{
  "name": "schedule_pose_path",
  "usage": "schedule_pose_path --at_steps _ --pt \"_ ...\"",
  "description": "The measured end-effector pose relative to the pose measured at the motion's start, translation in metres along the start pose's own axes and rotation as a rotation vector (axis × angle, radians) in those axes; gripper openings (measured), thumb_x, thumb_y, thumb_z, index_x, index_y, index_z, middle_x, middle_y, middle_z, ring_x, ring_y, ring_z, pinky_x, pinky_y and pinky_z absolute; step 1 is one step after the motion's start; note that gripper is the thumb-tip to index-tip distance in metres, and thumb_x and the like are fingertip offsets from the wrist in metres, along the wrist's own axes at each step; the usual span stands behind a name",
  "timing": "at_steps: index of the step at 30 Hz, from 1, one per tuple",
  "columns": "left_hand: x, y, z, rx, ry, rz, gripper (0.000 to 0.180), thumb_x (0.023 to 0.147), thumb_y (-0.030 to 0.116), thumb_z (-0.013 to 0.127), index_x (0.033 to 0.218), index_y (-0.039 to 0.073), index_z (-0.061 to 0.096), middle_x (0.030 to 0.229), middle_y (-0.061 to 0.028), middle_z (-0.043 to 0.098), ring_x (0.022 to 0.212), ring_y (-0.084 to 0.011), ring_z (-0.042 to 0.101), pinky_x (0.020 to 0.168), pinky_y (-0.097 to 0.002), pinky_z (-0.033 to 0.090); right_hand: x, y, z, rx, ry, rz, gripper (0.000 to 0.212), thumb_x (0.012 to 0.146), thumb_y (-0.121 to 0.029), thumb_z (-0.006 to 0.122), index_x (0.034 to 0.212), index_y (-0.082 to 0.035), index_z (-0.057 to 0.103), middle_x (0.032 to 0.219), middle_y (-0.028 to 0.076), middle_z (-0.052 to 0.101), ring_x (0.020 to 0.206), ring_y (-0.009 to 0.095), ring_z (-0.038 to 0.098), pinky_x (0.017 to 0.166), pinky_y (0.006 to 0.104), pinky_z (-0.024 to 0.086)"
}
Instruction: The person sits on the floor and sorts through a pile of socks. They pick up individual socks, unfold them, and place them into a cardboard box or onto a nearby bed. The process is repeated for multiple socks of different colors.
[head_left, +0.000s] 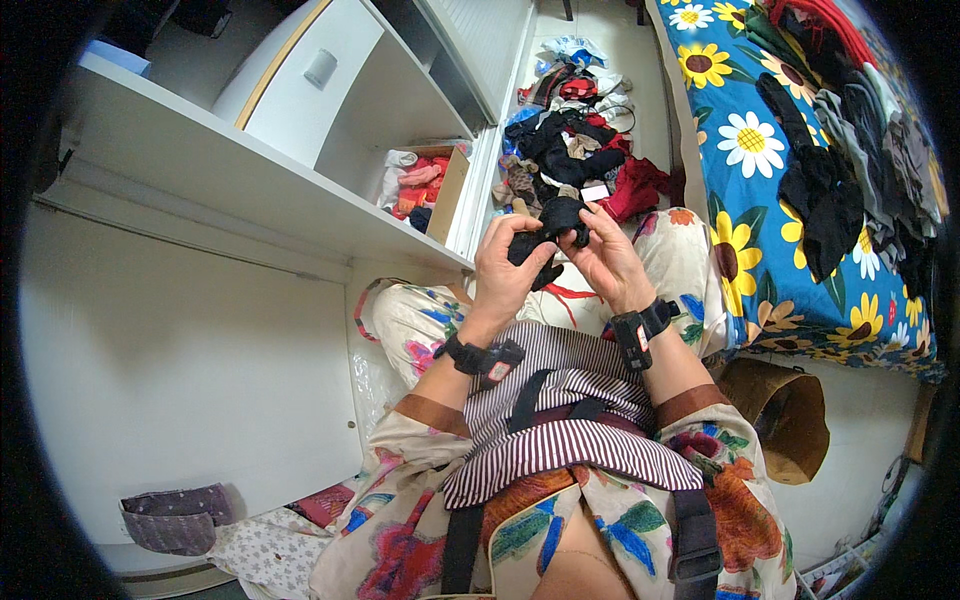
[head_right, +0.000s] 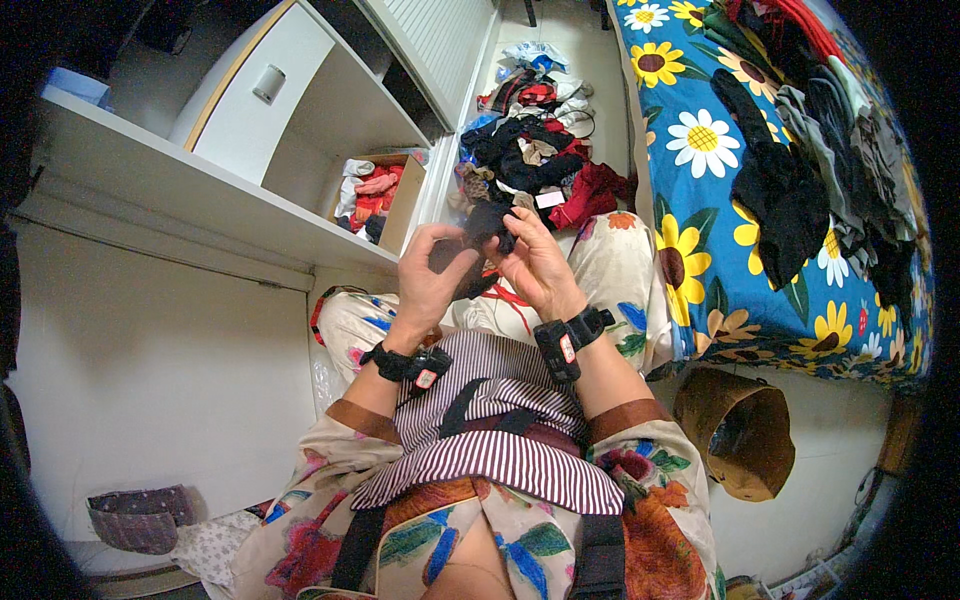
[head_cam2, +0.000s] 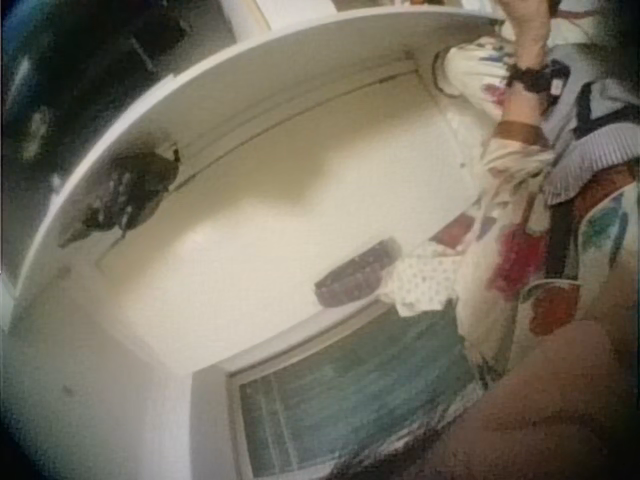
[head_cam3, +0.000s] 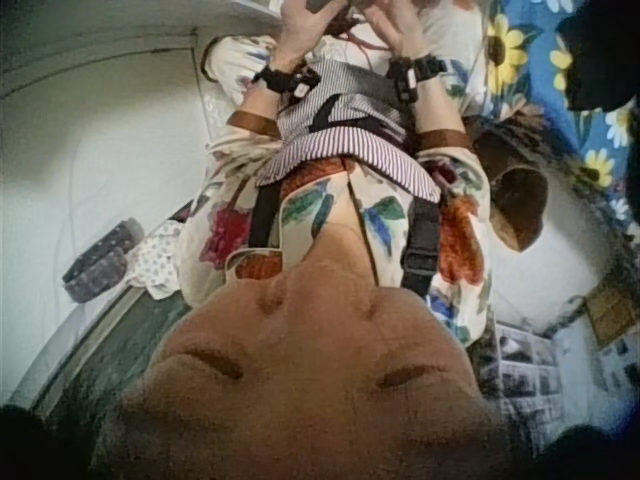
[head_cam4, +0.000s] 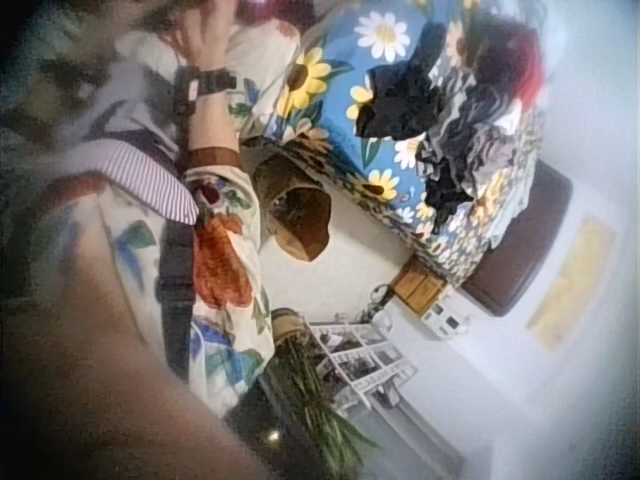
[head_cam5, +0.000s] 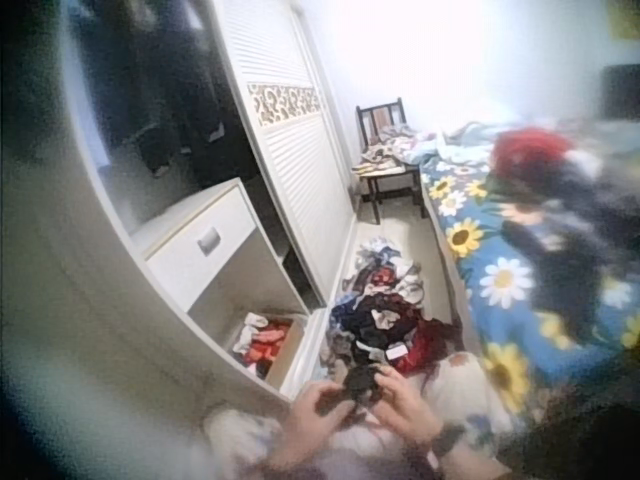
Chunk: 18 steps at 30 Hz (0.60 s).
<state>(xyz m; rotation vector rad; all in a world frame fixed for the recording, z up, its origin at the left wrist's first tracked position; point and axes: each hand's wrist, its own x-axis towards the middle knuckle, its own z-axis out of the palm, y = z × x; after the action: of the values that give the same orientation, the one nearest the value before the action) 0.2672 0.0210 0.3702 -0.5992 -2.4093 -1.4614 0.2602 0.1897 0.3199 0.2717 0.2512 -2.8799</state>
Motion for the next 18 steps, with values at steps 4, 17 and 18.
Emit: schedule_pose_path --at_steps 4,17,18 --pt "0.004 0.004 0.002 0.011 0.038 -0.031 0.016 0.086 0.009 0.067 0.098 0.0 0.063 0.098 -0.009 0.066 0.092 -0.0153 0.061 0.08 -0.0308 0.049 0.002 0.002 -0.005 -0.016 -0.014 0.056 0.013 0.093 -0.003 0.059 0.106 -0.006 0.055 0.109 0.011 0.06 0.096 0.021 0.06 0.075 0.0291 0.057" --pt "0.001 0.004 0.0 0.227 0.05 -0.157 0.014 0.082 0.013 0.068 0.091 0.002 0.067 0.077 -0.0113 0.068 0.067 -0.0189 0.064 0.062 -0.0323 0.051 -0.009 0.008 0.024 -1.632 -0.152 -0.933 0.014 0.075 -0.009 0.072 0.088 -0.007 0.072 0.084 0.005 0.07 0.085 0.023 0.057 0.079 0.0349 0.045" --pt "0.001 0.004 0.0 0.246 0.061 -0.131 0.014 0.081 0.012 0.069 0.091 0.002 0.066 0.077 -0.0123 0.067 0.066 -0.0211 0.065 0.062 -0.033 0.051 -0.01 0.008 0.028 -1.652 -0.177 -0.94 0.013 0.075 -0.009 0.072 0.088 -0.007 0.072 0.085 0.006 0.069 0.082 0.024 0.057 0.077 0.0352 0.046"
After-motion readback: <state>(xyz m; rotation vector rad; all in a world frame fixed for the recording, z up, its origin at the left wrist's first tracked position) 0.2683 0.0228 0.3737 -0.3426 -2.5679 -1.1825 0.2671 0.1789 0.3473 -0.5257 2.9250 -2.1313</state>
